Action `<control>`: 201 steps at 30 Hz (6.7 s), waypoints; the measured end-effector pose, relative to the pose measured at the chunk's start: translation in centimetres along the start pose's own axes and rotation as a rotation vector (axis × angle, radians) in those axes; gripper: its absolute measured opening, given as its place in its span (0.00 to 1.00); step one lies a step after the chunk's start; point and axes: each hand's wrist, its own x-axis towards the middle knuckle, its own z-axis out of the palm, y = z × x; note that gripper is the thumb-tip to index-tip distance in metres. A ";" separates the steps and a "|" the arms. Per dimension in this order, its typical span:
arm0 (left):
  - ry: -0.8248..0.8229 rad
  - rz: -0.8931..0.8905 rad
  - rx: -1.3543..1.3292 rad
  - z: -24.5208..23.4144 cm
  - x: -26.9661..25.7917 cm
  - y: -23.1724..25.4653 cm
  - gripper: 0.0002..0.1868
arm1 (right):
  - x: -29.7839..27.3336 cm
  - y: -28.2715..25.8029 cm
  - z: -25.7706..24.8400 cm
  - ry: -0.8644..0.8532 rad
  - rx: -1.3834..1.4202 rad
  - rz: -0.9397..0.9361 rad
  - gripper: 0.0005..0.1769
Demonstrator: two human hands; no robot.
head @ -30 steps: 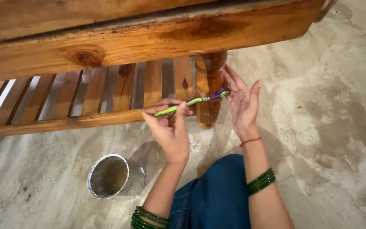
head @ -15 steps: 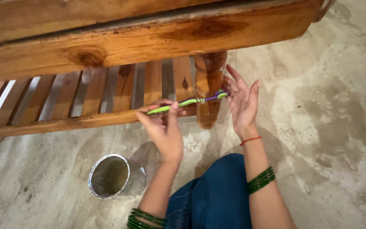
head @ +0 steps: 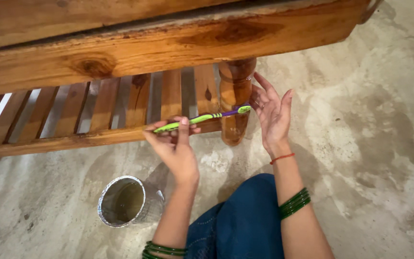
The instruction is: The person sits on the floor and uses a toothbrush dipped in a liquid from a metal container to scrub the leg of a wooden stool. They repeatedly dip the brush and scrub the same area of the stool leg.
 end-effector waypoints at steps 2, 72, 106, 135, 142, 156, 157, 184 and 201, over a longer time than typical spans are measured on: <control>-0.002 -0.004 -0.020 0.2 -0.2 -0.4 0.19 | 0.0 -0.2 0.2 -0.003 0.003 0.004 0.58; 0.100 -0.375 -0.341 -4.5 8.4 -5.5 0.19 | 0.6 -0.3 2.0 -0.044 0.000 -0.079 0.60; 0.435 -0.643 -0.365 -7.9 -0.5 -6.6 0.11 | -0.4 -0.6 2.7 -0.039 0.000 -0.075 0.60; -0.056 -0.365 -0.118 -7.6 7.0 -2.6 0.14 | -0.1 0.8 2.4 -0.045 -0.029 -0.058 0.60; 0.005 -0.353 -0.148 -5.6 8.9 -2.2 0.29 | 0.0 0.9 2.4 -0.046 -0.028 -0.061 0.60; -0.039 -0.357 -0.018 -5.7 9.0 -1.1 0.27 | 0.0 1.0 1.9 -0.038 -0.037 -0.050 0.62; -0.069 -0.341 0.075 -5.6 9.0 -1.3 0.27 | 0.1 1.0 1.9 -0.038 -0.038 -0.050 0.62; 0.096 -0.462 -0.271 -3.9 9.4 0.1 0.31 | 0.3 1.3 1.0 -0.009 -0.017 -0.027 0.60; 0.072 -0.430 -0.233 -5.0 9.2 -2.7 0.28 | 0.4 0.9 1.2 -0.036 -0.013 -0.045 0.60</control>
